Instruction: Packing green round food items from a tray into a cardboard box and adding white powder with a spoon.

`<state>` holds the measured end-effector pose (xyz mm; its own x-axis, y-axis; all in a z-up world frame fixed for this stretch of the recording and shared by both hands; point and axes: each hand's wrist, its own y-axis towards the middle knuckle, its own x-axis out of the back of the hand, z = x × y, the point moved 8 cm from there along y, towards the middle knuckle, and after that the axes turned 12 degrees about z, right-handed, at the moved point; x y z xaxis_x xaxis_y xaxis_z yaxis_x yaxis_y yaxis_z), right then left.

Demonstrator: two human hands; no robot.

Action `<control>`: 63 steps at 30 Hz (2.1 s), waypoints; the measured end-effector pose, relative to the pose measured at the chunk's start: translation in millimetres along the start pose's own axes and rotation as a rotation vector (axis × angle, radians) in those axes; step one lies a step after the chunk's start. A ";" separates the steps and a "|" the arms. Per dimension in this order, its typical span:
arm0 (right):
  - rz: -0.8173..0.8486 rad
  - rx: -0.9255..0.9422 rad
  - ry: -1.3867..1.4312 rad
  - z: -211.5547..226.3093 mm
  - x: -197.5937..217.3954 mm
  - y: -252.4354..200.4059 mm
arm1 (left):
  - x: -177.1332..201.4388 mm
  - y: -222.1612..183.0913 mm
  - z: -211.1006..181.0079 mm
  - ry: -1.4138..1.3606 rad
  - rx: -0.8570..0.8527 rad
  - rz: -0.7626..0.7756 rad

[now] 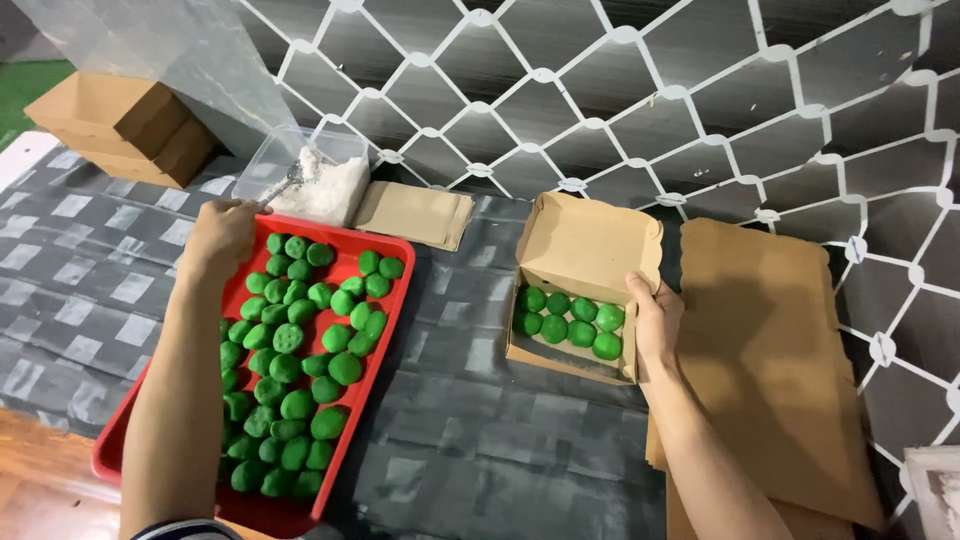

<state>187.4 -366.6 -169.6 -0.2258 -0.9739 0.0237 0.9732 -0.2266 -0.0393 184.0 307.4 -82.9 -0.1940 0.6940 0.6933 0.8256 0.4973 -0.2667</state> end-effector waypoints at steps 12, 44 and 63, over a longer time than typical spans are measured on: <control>0.025 0.010 0.043 3.8 -5.2 -4.5 | 7.8 -35.9 3.5 0.050 0.033 -0.042; 0.102 -0.014 0.050 47.4 -19.4 -19.3 | 9.5 -65.9 -12.9 -0.344 -0.058 0.142; 0.089 -0.060 0.054 53.5 -23.1 -28.9 | -30.7 -162.1 -104.9 -0.315 -0.435 0.443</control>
<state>166.8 -336.8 -115.6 -0.1422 -0.9892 -0.0368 0.9855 -0.1380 -0.0988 111.7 150.9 9.3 0.1195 0.9342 0.3361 0.9871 -0.0754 -0.1412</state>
